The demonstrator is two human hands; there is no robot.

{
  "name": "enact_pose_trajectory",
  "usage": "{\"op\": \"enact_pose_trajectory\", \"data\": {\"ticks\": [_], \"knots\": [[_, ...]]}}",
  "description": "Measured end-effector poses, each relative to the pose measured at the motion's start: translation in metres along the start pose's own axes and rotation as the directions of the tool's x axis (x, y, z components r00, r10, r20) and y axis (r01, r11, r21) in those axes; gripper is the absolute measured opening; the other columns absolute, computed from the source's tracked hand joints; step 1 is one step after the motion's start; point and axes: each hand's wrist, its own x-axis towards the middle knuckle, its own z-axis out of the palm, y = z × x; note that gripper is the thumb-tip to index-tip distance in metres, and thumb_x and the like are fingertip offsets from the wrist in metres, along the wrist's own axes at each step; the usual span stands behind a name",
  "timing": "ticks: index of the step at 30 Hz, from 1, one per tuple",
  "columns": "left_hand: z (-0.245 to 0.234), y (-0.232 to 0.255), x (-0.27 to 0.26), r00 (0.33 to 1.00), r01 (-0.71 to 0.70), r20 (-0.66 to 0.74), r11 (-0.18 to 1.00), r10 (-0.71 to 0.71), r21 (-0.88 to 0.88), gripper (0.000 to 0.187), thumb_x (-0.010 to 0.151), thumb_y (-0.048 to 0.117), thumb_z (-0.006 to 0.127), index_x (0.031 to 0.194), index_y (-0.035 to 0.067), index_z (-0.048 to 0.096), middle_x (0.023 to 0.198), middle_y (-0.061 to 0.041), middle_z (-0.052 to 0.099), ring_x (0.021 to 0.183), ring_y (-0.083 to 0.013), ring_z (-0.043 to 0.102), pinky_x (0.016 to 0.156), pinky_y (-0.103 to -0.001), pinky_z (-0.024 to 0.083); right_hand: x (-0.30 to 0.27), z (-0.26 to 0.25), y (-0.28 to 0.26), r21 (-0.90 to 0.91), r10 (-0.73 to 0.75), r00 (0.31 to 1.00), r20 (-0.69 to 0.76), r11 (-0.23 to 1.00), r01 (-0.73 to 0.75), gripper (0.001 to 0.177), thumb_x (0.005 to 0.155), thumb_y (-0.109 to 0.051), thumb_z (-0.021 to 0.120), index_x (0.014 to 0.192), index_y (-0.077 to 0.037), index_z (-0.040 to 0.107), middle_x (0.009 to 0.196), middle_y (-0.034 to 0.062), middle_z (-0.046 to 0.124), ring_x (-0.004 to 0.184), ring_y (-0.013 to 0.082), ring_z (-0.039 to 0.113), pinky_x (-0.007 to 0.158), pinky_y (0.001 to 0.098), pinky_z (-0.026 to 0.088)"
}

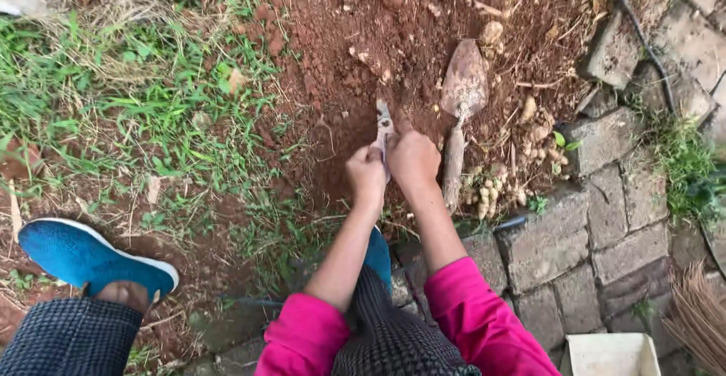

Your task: Harvesting turmeric from the ground using a hand trowel and scissors.

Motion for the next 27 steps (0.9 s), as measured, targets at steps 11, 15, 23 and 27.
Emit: {"op": "enact_pose_trajectory", "data": {"ticks": [11,15,23,27], "knots": [[-0.006,0.039,0.057,0.953,0.304,0.048,0.936,-0.3,-0.176,0.018,0.1,0.009,0.061,0.097,-0.002,0.075,0.074,-0.004,0.068,0.059,-0.0125,0.056,0.052,-0.03,0.041,0.04,0.038,-0.031,0.125,0.156,0.97,0.187,0.975,-0.181,0.023,0.101,-0.021,0.056,0.116,-0.009,0.068,0.077,0.0122,0.076,0.066,0.0267,0.075,0.061,0.0439,0.061],[-0.015,0.027,0.05,0.999,0.007,-0.033,0.991,-0.011,-0.133,0.021,0.104,0.013,0.059,0.102,-0.002,0.074,0.079,-0.004,0.069,0.066,-0.0103,0.056,0.058,-0.028,0.046,0.025,0.042,-0.017,0.262,-0.003,0.999,0.034,0.965,-0.006,0.02,0.097,-0.025,0.062,0.11,-0.014,0.072,0.082,0.0145,0.074,0.066,0.0293,0.074,0.061,0.0459,0.061],[-0.035,0.096,0.036,0.995,-0.097,0.024,0.986,0.102,-0.138,0.021,0.101,0.011,0.061,0.103,-0.002,0.076,0.081,-0.002,0.072,0.069,-0.0088,0.062,0.06,-0.027,0.048,0.022,-0.031,-0.053,0.231,-0.045,0.997,-0.068,0.971,0.059,0.018,0.093,-0.025,0.068,0.103,-0.011,0.072,0.08,0.0203,0.075,0.074,0.0387,0.073,0.069,0.0534,0.057],[0.004,0.105,0.002,0.985,0.133,0.133,0.977,-0.111,-0.167,0.018,0.1,0.007,0.057,0.091,0.0,0.072,0.071,-0.004,0.063,0.057,-0.0149,0.052,0.047,-0.033,0.035,0.031,-0.062,-0.026,0.194,0.152,0.964,0.22,0.961,-0.195,0.024,0.098,-0.032,0.063,0.113,-0.017,0.072,0.089,0.0111,0.076,0.075,0.03,0.077,0.068,0.0477,0.063]]}}
